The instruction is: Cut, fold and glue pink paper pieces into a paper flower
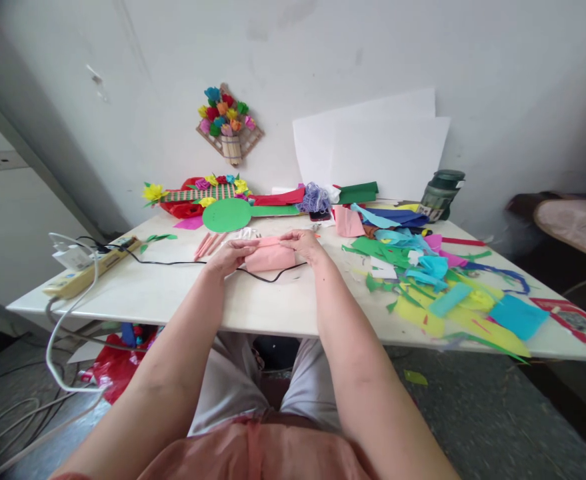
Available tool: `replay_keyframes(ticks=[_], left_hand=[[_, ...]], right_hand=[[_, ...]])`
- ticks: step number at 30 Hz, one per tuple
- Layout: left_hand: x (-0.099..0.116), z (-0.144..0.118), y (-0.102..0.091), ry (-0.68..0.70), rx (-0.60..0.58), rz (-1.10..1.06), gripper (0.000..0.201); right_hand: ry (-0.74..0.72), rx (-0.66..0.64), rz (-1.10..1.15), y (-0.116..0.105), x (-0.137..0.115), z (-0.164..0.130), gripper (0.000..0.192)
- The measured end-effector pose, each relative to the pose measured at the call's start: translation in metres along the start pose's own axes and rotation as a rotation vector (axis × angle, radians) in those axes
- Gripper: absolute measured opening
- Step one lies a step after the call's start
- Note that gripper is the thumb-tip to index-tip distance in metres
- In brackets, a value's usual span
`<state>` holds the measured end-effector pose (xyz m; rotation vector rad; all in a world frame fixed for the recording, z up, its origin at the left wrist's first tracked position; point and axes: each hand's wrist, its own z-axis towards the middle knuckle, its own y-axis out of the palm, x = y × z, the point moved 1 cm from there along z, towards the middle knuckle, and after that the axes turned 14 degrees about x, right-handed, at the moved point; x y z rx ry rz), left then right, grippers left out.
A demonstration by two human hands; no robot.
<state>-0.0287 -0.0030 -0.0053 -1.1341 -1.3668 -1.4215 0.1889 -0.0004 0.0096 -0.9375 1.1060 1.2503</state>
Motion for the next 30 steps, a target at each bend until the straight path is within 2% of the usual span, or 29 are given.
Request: replay_keyframes(ticks=[7,12,22,30], left_hand=[[0.0004,-0.0008,-0.0001,0.02,0.019,0.044,0.037],[-0.0003,-0.001,0.0008,0.017,-0.011,-0.017,0.031],[0.0017,-0.0029,0.0013,0.043,-0.051,0.017,0.032],[-0.0017,0.0031,-0.0021,0.058,-0.013,-0.009,0.037]], right_hand=[[-0.004,-0.014,0.018,-0.0006,0.0031,0.0016,0.026],[0.002,-0.012,0.032,-0.0004,0.0036,0.0017,0.025],[-0.061,0.028,-0.026,0.0004,0.0049,0.003,0.024],[-0.048,0.007,-0.021,0.0,0.0045,0.003,0.026]])
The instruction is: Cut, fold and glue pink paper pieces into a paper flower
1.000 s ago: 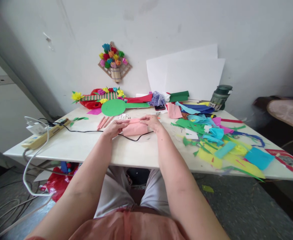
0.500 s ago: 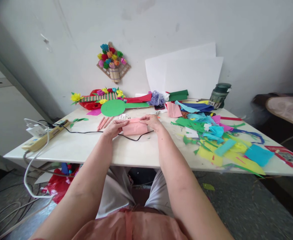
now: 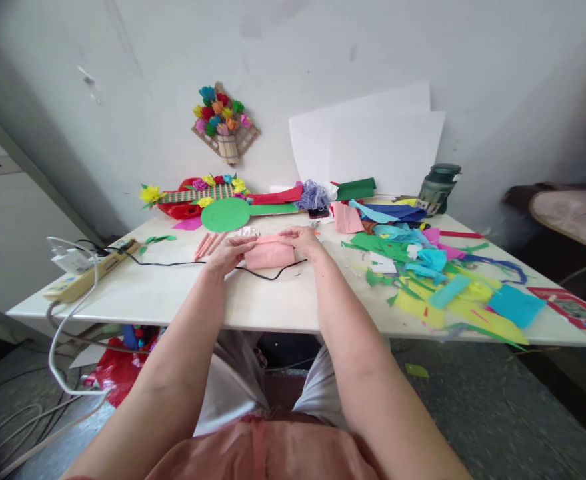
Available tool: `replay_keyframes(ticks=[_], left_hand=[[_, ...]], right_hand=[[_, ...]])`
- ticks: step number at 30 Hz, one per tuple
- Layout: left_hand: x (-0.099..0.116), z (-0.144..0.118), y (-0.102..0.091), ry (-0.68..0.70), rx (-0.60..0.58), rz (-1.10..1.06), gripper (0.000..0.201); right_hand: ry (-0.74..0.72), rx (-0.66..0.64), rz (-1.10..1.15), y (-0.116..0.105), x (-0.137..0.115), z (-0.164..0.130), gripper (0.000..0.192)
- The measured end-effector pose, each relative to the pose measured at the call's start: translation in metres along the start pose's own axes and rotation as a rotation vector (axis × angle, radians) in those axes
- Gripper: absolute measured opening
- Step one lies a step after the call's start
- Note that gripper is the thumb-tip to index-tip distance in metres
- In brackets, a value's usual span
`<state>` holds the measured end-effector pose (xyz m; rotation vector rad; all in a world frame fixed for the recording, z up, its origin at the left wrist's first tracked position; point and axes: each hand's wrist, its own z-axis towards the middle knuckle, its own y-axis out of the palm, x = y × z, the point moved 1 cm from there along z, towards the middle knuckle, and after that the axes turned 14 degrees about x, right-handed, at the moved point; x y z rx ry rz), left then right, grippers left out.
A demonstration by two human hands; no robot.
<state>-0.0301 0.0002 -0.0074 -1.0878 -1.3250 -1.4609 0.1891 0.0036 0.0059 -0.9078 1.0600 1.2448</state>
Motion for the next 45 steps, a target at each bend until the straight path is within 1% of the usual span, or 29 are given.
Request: replay_keyframes(ticks=[3,7,14,17,21,24,28,33,38,41,45], left_hand=[[-0.0014,0.0017,-0.0015,0.013,0.015,0.005,0.04],[-0.0015,0.0019,-0.0018,0.02,0.011,0.034,0.043],[-0.0011,0.0027,-0.0026,0.07,0.026,0.081,0.042],[-0.0007,0.0024,-0.0021,0.071,0.036,0.078,0.04],[-0.0008,0.0033,-0.0019,0.065,0.02,0.055,0.039],[-0.0009,0.0038,-0.0024,0.072,0.02,0.063,0.039],[0.0009,0.0016,-0.0017,0.097,0.035,0.129,0.039],[0.0033,-0.0005,-0.0005,0.131,0.046,0.236,0.045],[0.0035,-0.0011,0.0006,0.132,0.049,0.297,0.051],[0.0041,-0.0025,0.0027,0.126,0.024,0.308,0.048],[0.0056,-0.0037,0.0047,0.142,0.011,0.282,0.038]], right_hand=[[0.008,0.003,0.005,-0.0001,-0.0004,-0.0001,0.026],[0.072,0.011,-0.002,-0.0004,-0.0014,-0.0014,0.022],[0.146,0.015,-0.016,0.0,-0.0028,-0.0036,0.018],[0.135,0.03,-0.005,0.0006,-0.0021,-0.0033,0.018],[0.08,0.05,0.04,0.0017,-0.002,-0.0027,0.018],[0.07,0.042,0.052,0.0018,-0.0019,-0.0025,0.023],[0.093,0.017,0.049,0.0012,-0.0019,-0.0029,0.028],[0.096,0.029,0.069,0.0014,-0.0026,-0.0034,0.024],[0.071,0.043,0.062,0.0015,-0.0017,-0.002,0.022],[0.067,0.05,0.051,0.0012,-0.0006,-0.0009,0.022],[0.062,0.05,0.067,0.0011,0.0015,0.0001,0.024]])
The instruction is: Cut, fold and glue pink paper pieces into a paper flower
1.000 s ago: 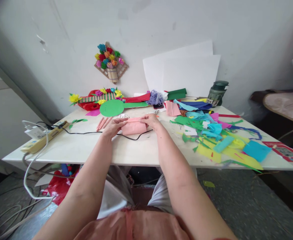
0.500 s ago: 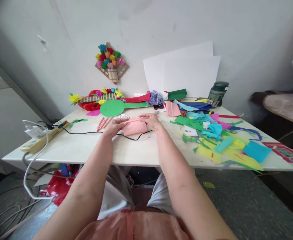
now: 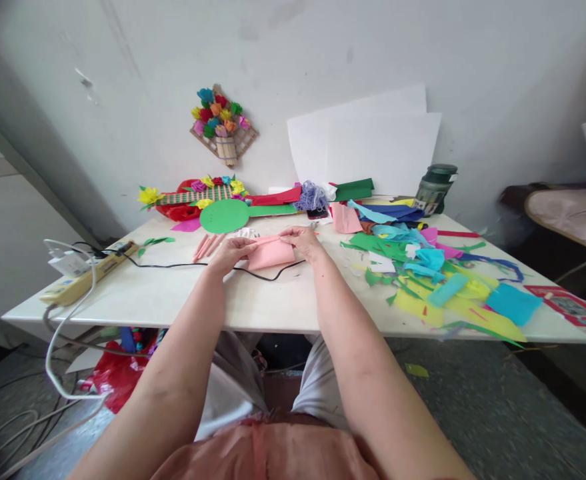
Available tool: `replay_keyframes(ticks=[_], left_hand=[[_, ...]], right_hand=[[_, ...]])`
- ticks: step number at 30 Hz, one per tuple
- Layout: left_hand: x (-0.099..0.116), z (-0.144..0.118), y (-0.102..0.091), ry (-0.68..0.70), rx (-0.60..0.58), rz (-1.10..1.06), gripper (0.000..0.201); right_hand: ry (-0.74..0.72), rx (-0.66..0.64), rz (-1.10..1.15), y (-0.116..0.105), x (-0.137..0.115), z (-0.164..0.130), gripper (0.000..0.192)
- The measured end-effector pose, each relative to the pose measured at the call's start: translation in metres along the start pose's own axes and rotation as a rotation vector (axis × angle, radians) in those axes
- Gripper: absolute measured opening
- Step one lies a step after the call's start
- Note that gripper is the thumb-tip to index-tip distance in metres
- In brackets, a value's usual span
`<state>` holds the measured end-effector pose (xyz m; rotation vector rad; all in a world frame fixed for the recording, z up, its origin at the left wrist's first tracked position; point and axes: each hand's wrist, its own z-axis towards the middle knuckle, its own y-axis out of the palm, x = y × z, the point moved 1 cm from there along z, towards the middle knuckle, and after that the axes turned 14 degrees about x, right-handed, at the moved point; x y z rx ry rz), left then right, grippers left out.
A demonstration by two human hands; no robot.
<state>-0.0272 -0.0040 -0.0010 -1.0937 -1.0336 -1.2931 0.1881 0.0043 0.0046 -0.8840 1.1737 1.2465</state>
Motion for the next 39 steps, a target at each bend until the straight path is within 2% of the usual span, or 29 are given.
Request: replay_keyframes(ticks=[8,14,20,31,39], left_hand=[[0.0014,-0.0005,-0.0002,0.055,-0.029,-0.082,0.03],[0.004,-0.0024,0.002,-0.006,-0.059,-0.184,0.03],[0.0002,0.0016,0.0006,0.001,-0.047,-0.227,0.029],[0.0014,0.0025,0.001,-0.013,0.007,-0.251,0.035],[0.0077,-0.0014,0.0002,-0.027,0.016,-0.245,0.044]], right_hand=[[-0.015,-0.01,-0.002,0.0003,-0.0001,0.0001,0.024],[0.011,-0.009,0.04,0.0015,-0.004,-0.0024,0.023],[0.01,-0.014,0.04,0.002,-0.004,-0.0028,0.024],[-0.005,-0.02,0.03,0.0046,-0.0071,-0.0051,0.033],[-0.054,0.011,0.05,0.0067,-0.002,-0.0023,0.023]])
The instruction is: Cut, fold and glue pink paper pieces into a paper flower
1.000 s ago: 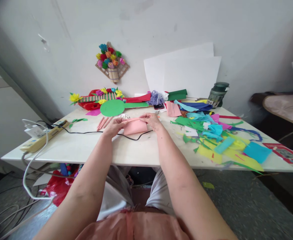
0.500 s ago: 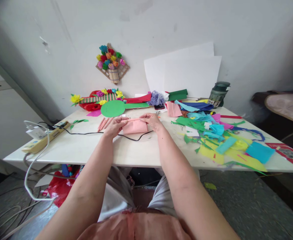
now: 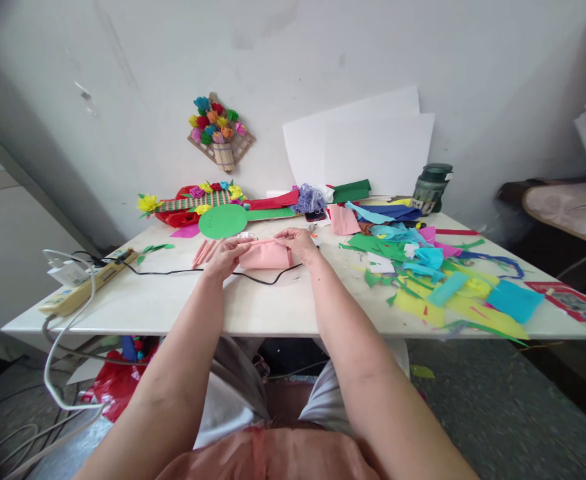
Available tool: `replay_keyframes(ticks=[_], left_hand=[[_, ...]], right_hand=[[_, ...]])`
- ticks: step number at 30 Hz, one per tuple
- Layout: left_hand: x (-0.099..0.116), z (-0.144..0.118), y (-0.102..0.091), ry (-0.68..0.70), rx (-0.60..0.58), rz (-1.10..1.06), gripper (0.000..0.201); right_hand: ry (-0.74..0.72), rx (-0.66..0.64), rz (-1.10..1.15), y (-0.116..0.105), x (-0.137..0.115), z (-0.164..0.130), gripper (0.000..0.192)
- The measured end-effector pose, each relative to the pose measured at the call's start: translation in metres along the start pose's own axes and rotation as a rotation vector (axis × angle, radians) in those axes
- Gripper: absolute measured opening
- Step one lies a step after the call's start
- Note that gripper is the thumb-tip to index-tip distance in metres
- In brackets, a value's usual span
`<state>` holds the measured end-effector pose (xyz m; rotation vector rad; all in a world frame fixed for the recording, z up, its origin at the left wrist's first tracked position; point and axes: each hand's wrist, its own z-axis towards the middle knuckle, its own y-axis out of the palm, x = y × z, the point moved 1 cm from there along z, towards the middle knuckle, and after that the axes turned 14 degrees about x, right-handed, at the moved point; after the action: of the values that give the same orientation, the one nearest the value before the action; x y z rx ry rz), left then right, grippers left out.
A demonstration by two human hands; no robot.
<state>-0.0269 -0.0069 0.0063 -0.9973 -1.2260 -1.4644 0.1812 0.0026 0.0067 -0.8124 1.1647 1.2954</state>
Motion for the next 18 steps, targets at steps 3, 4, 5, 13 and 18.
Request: replay_keyframes(ticks=[3,4,5,13,18], left_hand=[[0.0001,-0.0004,-0.0002,0.011,0.022,-0.014,0.043],[-0.0004,-0.0001,-0.0005,0.013,0.025,-0.02,0.042],[-0.0011,0.0003,-0.0009,0.012,0.025,-0.026,0.042],[-0.0015,0.0002,-0.0016,-0.014,0.019,-0.06,0.04],[-0.0028,0.0017,-0.0024,-0.006,0.021,-0.062,0.042]], right_hand=[[0.005,0.007,-0.004,0.0009,-0.0025,-0.0016,0.023],[0.007,0.01,-0.002,0.0012,-0.0037,-0.0021,0.023],[0.01,0.014,0.002,0.0015,-0.0048,-0.0027,0.024],[0.086,0.006,0.032,0.0031,-0.0078,-0.0049,0.027],[0.078,-0.018,0.074,0.003,-0.0081,-0.0053,0.025]])
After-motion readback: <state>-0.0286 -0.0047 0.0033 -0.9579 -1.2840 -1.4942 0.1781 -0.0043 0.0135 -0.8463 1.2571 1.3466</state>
